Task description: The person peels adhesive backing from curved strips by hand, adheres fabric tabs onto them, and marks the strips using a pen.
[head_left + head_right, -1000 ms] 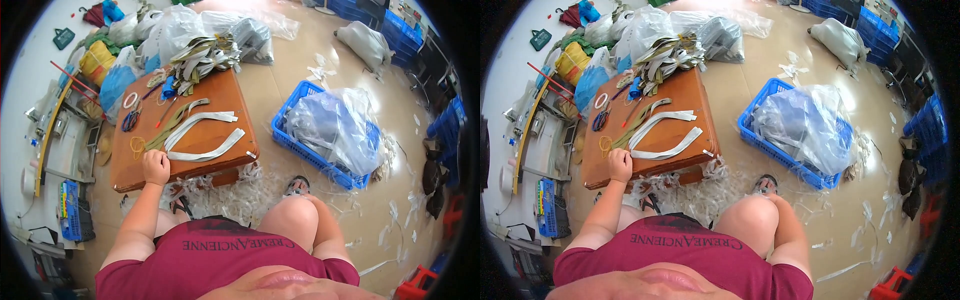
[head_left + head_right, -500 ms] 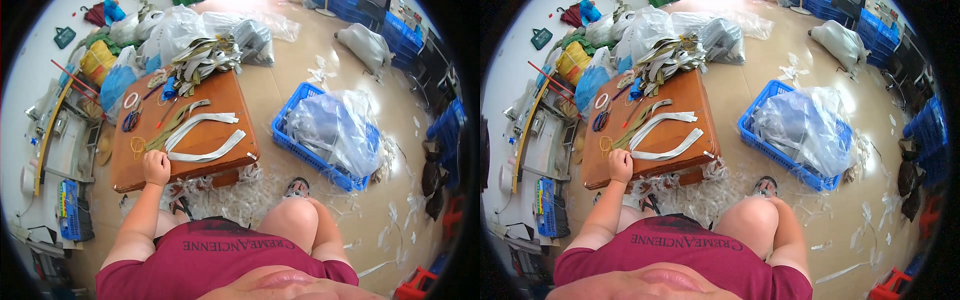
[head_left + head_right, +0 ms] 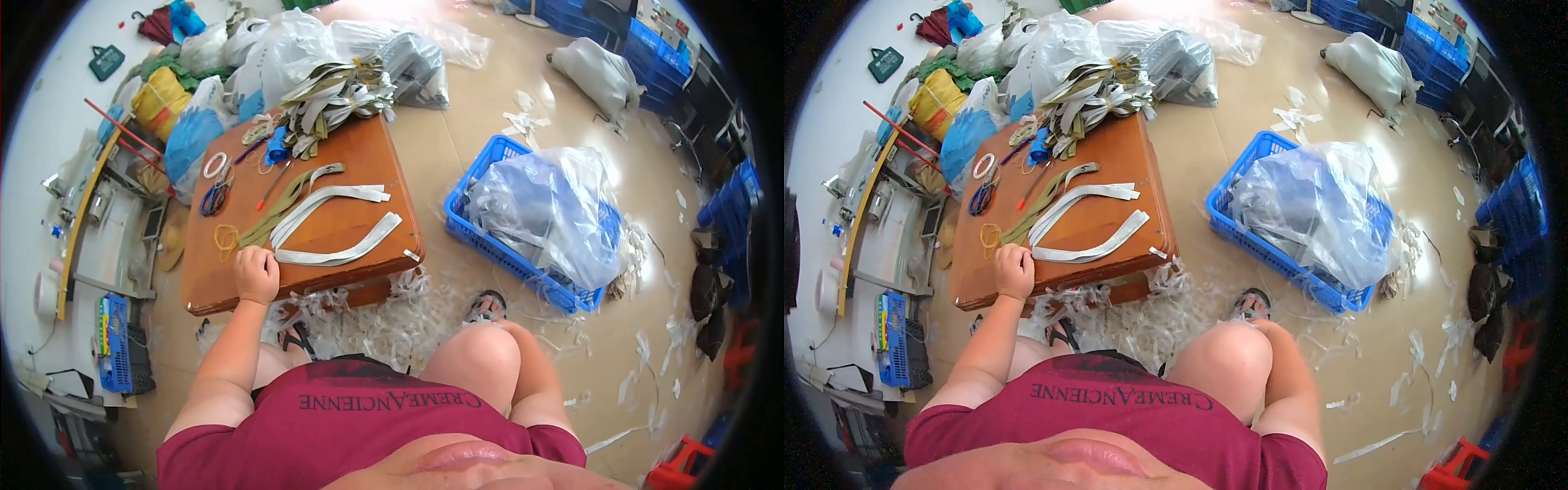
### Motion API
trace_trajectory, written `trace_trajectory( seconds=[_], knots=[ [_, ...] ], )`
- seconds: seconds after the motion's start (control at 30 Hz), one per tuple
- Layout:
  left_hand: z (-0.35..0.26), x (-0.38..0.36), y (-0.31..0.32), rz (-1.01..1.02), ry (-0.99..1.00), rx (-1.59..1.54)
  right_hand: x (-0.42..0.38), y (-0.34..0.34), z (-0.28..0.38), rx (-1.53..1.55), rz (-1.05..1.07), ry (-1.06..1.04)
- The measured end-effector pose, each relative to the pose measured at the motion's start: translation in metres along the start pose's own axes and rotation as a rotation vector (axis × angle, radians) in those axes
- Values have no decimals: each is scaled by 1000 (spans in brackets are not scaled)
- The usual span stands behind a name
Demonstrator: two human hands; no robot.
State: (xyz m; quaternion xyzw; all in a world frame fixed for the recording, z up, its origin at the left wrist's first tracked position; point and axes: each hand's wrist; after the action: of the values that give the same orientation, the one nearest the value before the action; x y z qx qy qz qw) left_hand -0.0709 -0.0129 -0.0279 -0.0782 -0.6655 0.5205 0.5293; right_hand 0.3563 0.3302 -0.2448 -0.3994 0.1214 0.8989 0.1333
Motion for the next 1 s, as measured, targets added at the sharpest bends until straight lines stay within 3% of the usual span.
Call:
trace_trajectory(
  seconds=[0.4,0.8,1.0],
  knots=[
    [-1,2,0,7,10,-9,24,-3,-12,-34,25,14],
    [0,0,2,5,7,-14,-2,-2,7,94,49,15],
    [1,1,2,-7,14,-6,-14,5,12,18,44,12]
  ],
)
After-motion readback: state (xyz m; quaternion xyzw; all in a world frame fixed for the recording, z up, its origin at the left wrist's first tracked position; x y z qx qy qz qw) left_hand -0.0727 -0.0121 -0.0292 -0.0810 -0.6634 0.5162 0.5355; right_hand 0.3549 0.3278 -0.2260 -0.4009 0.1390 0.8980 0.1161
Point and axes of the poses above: each hand's wrist, its own x-axis towards the middle knuckle, its own y-axis out of the palm, z = x × y, and after that the axes turned 11 degrees about x, right-handed
